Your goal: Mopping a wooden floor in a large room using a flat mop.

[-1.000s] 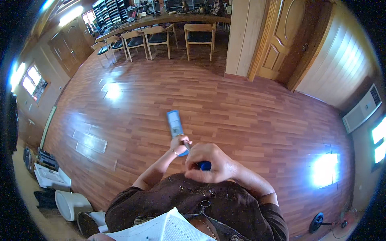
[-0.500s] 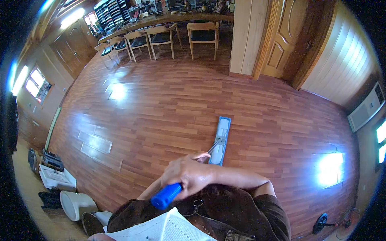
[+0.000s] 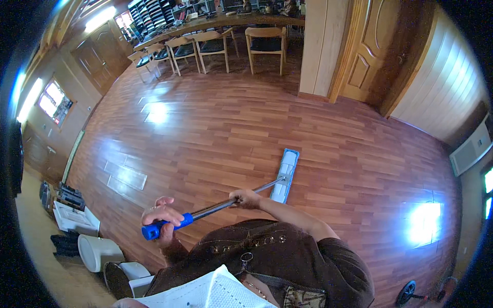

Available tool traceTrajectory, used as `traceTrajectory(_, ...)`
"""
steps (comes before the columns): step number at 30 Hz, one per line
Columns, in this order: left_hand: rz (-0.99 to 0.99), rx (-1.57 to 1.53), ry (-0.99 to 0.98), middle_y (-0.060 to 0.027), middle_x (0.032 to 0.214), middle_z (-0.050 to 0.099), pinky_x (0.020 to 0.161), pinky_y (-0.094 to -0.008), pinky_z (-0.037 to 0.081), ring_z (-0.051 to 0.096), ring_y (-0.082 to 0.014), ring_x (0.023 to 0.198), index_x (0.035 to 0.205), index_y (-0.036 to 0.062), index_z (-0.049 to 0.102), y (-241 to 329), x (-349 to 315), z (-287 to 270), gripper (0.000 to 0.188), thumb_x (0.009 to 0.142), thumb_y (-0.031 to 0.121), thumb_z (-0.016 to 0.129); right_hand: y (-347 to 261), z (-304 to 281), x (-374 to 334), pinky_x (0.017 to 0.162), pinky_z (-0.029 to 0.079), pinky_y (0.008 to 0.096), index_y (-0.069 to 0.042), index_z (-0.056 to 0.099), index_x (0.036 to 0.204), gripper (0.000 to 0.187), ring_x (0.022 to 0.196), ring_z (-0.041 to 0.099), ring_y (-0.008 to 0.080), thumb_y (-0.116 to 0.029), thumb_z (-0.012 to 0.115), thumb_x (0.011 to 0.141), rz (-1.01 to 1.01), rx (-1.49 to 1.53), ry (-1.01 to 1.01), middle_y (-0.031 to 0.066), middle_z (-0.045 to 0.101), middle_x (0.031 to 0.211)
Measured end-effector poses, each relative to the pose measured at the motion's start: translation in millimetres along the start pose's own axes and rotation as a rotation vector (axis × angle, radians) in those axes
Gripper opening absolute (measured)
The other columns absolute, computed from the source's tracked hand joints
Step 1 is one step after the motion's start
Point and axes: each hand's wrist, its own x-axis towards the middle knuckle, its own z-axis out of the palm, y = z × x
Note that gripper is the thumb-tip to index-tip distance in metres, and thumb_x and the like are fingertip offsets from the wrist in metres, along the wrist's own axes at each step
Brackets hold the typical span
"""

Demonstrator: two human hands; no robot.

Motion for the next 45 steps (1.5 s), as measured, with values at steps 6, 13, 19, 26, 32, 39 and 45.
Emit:
traceTrajectory(6, 0.054, 0.099, 0.018, -0.0018, 0.063, 0.065, 0.080, -0.0438, 0.048, 0.065, -0.0167, 0.060, 0.079, 0.0120, 0.058, 9.9, 20.6, 53.8, 0.022, 0.083, 0.030, 0.070, 4.8, -17.6, -27.6, 0.057, 0.040, 0.0449, -0.009, 0.050, 0.069, 0.018, 0.065, 0.051, 0.0374, -0.017, 0.066, 0.071, 0.067, -0.176, 0.143, 0.0136, 0.050, 0.064)
traceTrajectory(13, 0.095, -0.124, -0.254, -0.0044, 0.066, 0.065, 0.085, -0.0463, 0.046, 0.066, -0.0199, 0.065, 0.082, 0.0074, 0.058, -15.9, 40.3, 139.9, 0.022, 0.084, 0.026, 0.070, 30.3, -89.4, -102.7, 0.057, 0.044, 0.0429, -0.009, 0.055, 0.070, 0.015, 0.065, 0.057, 0.0352, -0.020, 0.066, 0.067, 0.137, -0.287, 0.334, 0.0129, 0.057, 0.065)
traceTrajectory(19, 0.076, -0.285, -0.367, -0.0056, 0.069, 0.065, 0.080, -0.0414, 0.048, 0.066, -0.0199, 0.067, 0.080, 0.0084, 0.059, -39.1, 35.7, 234.2, 0.014, 0.081, 0.017, 0.070, 63.6, -147.7, -191.1, 0.055, 0.043, 0.0427, -0.009, 0.053, 0.064, 0.014, 0.062, 0.056, 0.0362, -0.017, 0.064, 0.067, 0.256, -0.332, 0.519, 0.0140, 0.055, 0.063)
traceTrajectory(26, 0.038, -0.410, -0.571, -0.0053, 0.074, 0.066, 0.075, -0.0368, 0.049, 0.065, -0.0215, 0.070, 0.077, 0.0097, 0.060, -61.6, 17.3, 340.6, 0.013, 0.075, 0.008, 0.074, 90.7, -193.5, -310.3, 0.051, 0.038, 0.0428, -0.005, 0.048, 0.058, 0.032, 0.053, 0.047, 0.0362, -0.024, 0.065, 0.078, 0.415, -0.400, 0.784, 0.0182, 0.047, 0.058)
traceTrajectory(32, -0.169, -0.687, -0.827, -0.0087, 0.080, 0.065, 0.072, -0.0348, 0.047, 0.063, -0.0223, 0.078, 0.080, 0.0053, 0.063, -60.2, -0.8, 417.0, 0.010, 0.073, 0.007, 0.071, 128.7, -210.5, -424.5, 0.050, 0.037, 0.0418, -0.005, 0.046, 0.059, 0.034, 0.053, 0.044, 0.0350, -0.020, 0.072, 0.076, 0.499, -0.427, 0.931, 0.0185, 0.044, 0.058)
traceTrajectory(39, -0.322, -0.916, -1.000, -0.0086, 0.087, 0.064, 0.080, -0.0368, 0.049, 0.062, -0.0212, 0.086, 0.086, 0.0043, 0.063, -57.0, -26.7, 478.4, 0.007, 0.082, 0.005, 0.068, 139.6, -191.5, -519.3, 0.050, 0.038, 0.0396, -0.007, 0.049, 0.061, 0.025, 0.052, 0.047, 0.0326, -0.014, 0.072, 0.068, 0.511, -0.688, 1.181, 0.0150, 0.048, 0.057)
traceTrajectory(45, -0.289, -0.997, -1.187, -0.0066, 0.085, 0.066, 0.087, -0.0420, 0.048, 0.062, -0.0248, 0.094, 0.087, 0.0049, 0.065, -72.8, -20.5, 521.7, 0.010, 0.080, 0.009, 0.071, 146.2, -175.9, -554.6, 0.054, 0.042, 0.0367, -0.004, 0.052, 0.059, 0.031, 0.053, 0.046, 0.0277, -0.018, 0.076, 0.071, 0.586, -0.623, 1.461, 0.0134, 0.048, 0.058)
